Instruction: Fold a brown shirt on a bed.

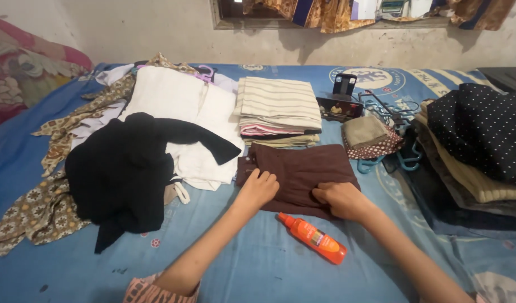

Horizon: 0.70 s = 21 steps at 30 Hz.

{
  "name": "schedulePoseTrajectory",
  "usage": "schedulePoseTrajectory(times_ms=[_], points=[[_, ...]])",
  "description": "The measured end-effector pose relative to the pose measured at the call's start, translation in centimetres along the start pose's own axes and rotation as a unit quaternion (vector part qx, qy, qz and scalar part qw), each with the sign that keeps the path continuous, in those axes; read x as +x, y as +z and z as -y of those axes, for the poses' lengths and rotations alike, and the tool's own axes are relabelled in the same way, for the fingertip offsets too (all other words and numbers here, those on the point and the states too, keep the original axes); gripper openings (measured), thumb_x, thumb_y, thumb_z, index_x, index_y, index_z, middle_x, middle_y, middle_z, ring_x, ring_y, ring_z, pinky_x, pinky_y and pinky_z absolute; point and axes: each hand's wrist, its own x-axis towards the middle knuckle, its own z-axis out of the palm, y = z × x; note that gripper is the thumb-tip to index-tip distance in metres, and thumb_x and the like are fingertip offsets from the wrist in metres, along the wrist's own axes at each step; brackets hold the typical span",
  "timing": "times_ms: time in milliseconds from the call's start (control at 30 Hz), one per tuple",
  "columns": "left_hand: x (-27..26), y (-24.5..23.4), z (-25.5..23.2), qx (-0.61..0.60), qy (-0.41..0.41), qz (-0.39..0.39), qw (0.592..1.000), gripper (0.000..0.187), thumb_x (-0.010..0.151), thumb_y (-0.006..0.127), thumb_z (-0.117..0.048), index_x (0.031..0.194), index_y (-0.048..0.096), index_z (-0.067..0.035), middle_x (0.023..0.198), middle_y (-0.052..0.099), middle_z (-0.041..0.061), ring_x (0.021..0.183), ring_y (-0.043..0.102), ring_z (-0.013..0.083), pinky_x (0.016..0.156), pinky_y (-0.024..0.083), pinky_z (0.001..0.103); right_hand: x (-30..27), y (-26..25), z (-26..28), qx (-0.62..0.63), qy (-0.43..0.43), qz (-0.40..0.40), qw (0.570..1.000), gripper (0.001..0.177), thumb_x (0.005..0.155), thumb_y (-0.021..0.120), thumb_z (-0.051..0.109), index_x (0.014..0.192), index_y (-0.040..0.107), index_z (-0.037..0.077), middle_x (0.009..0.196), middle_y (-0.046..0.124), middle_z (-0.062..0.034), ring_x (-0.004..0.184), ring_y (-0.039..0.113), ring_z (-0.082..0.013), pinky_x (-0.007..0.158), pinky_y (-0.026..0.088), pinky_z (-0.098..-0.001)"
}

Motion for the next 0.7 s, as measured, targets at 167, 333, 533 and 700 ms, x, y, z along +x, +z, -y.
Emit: schedulePoseTrajectory(times_ms=[167, 333, 533, 700], points=[[-0.3, -2.2, 1.5, 0.041, 0.067, -0.016, 0.997, 0.005, 0.082, 0.063, -0.018, 0.086, 0.061, -0.015, 0.086, 0.055, 0.003, 0.088, 0.057, 0.0200, 0.074, 0.044, 0.035, -0.2, 1.0, -0.2, -0.002, -0.017, -0.016, 1.000, 0.020, 0.075, 0.063, 0.003, 0.093, 0.058, 0.008, 0.094, 0.063, -0.0097, 0.092, 0.064, -0.0371, 0.068, 0.051, -0.0475], [-2.1, -1.0, 1.9, -0.049, 0.010, 0.026, 0.998, 0.015, 0.076, 0.070, -0.013, 0.089, 0.066, -0.014, 0.093, 0.061, 0.004, 0.097, 0.061, 0.0242, 0.085, 0.047, 0.043, -1.0, -1.5, 1.0, 0.069, 0.009, 0.061, 0.996, 0.022, 0.069, 0.066, 0.000, 0.089, 0.058, 0.006, 0.094, 0.062, -0.0086, 0.092, 0.064, -0.0326, 0.070, 0.051, -0.0436], [0.4, -6.8, 6.0, -0.219, -0.251, 0.469, 0.818, 0.023, 0.079, 0.078, -0.011, 0.101, 0.073, -0.011, 0.119, 0.072, 0.009, 0.118, 0.066, 0.0282, 0.109, 0.038, 0.057, -2.3, -4.1, -0.3, 0.291, 0.016, 0.084, 0.953, 0.021, 0.075, 0.076, 0.009, 0.095, 0.067, 0.007, 0.088, 0.071, -0.0078, 0.081, 0.069, -0.0222, 0.071, 0.055, -0.0352], [1.6, -8.4, 8.9, -0.263, -0.365, 0.346, 0.824, 0.042, 0.074, 0.089, -0.031, 0.105, 0.073, -0.007, 0.109, 0.074, 0.015, 0.103, 0.071, 0.0325, 0.089, 0.057, 0.044, -1.6, -3.3, -0.4, 0.273, 0.012, -0.042, 0.961, 0.012, 0.087, 0.068, 0.017, 0.094, 0.067, 0.007, 0.089, 0.076, -0.0046, 0.079, 0.073, -0.0183, 0.073, 0.057, -0.0344]])
